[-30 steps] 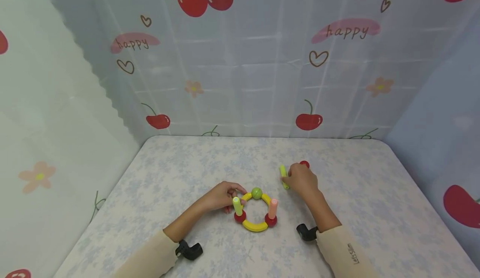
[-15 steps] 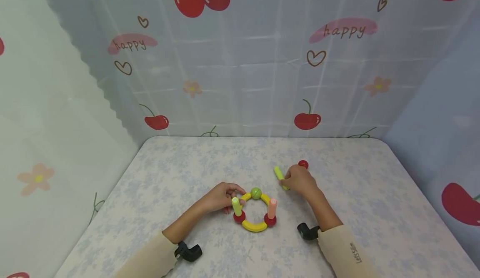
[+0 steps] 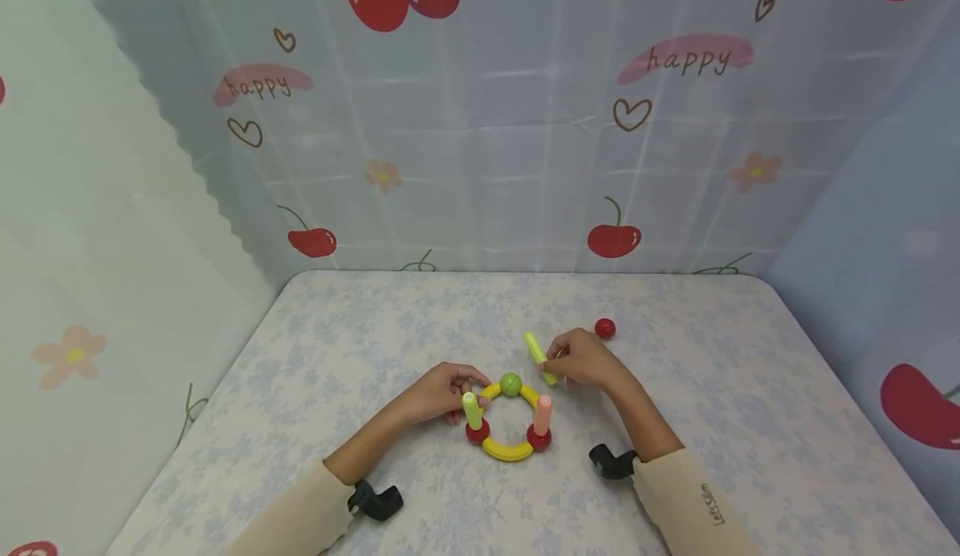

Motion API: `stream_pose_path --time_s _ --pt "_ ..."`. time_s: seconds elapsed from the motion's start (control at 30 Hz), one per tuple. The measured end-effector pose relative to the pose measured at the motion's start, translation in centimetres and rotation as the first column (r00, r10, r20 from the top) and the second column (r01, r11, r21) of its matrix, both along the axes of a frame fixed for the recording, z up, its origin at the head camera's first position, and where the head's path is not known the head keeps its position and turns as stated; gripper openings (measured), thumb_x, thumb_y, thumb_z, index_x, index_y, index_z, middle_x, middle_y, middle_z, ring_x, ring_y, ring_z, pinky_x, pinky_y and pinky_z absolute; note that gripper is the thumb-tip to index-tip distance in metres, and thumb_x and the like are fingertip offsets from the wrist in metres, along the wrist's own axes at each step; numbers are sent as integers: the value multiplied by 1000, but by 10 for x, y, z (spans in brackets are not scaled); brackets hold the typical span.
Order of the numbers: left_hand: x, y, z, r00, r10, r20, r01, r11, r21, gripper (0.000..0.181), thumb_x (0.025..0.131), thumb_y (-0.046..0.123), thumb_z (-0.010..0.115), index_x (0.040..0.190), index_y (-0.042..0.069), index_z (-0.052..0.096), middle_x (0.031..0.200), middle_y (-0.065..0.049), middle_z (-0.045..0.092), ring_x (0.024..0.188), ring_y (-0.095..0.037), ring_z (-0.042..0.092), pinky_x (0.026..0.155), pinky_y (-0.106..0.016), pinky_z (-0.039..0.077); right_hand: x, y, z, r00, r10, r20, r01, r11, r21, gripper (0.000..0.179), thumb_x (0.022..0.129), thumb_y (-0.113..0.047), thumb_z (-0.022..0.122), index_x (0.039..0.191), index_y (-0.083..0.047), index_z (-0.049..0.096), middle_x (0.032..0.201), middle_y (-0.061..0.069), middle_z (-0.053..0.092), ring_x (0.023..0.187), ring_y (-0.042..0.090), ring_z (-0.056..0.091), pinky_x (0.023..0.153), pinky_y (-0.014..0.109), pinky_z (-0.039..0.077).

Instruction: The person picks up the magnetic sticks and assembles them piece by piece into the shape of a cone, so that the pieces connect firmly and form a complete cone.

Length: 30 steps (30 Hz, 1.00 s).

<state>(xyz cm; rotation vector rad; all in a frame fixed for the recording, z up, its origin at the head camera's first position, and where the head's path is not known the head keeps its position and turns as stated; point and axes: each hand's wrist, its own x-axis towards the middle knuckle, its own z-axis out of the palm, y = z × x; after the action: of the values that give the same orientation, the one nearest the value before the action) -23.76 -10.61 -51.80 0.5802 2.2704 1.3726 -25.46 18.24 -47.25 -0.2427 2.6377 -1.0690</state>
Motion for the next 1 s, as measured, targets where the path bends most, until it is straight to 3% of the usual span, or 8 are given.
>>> stream_pose_path --time_s 0.3,0.63,0.83,1.0 --pt "0 0 -2 1000 2 -3 -2 1000 5 31 93 0 62 120 11 73 70 -3 66 47 -14 57 47 -26 52 1 -2 5 996 88 -34 -91 992 -88 16 91 -18 77 94 -5 70 75 5 66 61 21 56 55 28 48" --pt "-1 1 0 1000 8 9 -8 1000 14 27 94 1 64 118 9 73 70 -4 65 47 -15 56 47 -25 51 3 -4 10 959 243 -144 -266 950 -164 17 92 -20 77 93 -6 66 81 12 72 69 35 65 56 34 55" --pt "-1 1 -1 1000 9 17 -9 1000 9 29 94 -2 62 118 9 73 70 -4 65 47 -14 56 46 -25 51 8 -8 15 951 254 -177 -286 939 -189 16 91 -19 78 96 -7 69 86 15 72 71 33 66 58 35 56" --pt "-1 1 -1 1000 16 24 -16 1000 0 28 94 -1 63 118 11 73 69 -3 65 46 -13 56 46 -24 50 11 -13 17 943 262 -205 -300 936 -183 13 90 -17 79 95 -8 69 84 9 71 71 29 67 58 30 55"
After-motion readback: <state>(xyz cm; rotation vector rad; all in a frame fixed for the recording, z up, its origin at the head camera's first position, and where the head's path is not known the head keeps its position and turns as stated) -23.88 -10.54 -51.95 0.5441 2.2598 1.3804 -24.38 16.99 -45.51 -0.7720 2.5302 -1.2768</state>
